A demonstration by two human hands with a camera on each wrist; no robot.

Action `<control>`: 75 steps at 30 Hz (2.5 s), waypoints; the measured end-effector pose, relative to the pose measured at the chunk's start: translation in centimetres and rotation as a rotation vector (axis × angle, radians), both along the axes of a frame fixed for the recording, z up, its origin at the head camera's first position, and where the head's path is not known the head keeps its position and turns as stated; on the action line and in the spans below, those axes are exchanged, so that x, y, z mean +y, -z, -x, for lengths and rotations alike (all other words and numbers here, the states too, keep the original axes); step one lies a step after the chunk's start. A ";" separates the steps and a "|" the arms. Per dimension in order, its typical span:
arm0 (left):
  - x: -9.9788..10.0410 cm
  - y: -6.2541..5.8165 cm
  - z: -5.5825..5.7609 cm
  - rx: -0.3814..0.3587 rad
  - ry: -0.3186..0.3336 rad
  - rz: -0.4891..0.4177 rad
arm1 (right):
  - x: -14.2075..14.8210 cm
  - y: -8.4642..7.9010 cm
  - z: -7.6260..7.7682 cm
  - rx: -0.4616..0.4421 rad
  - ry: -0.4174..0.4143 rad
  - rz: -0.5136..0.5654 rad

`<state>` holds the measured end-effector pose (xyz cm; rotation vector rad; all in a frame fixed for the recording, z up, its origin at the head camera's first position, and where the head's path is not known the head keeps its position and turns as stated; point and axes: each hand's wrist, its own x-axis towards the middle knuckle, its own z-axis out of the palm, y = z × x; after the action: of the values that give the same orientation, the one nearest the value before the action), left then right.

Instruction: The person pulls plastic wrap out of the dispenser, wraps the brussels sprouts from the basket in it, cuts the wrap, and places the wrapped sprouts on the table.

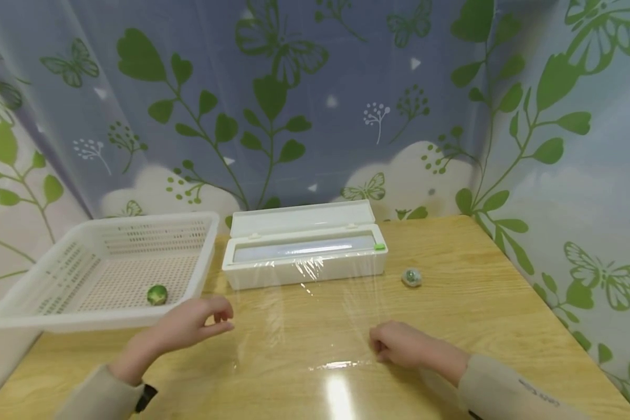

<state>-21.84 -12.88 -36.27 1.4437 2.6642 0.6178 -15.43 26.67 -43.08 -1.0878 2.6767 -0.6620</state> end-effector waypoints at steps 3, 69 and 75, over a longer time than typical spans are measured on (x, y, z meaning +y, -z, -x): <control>-0.4 -0.6 0.5 0.035 -0.035 -0.018 | 0.0 0.0 0.0 -0.007 0.003 -0.004; -12.6 1.4 9.7 -0.193 -0.583 0.085 | 0.4 -0.1 -0.1 -0.116 0.031 0.098; -12.4 2.0 10.1 -0.190 -0.576 0.204 | 0.4 -0.2 -0.2 -0.115 0.036 0.099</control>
<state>-31.91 -25.33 -38.26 0.5289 2.8699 0.4557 -15.22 27.03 -42.87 -0.9947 2.5955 -0.8454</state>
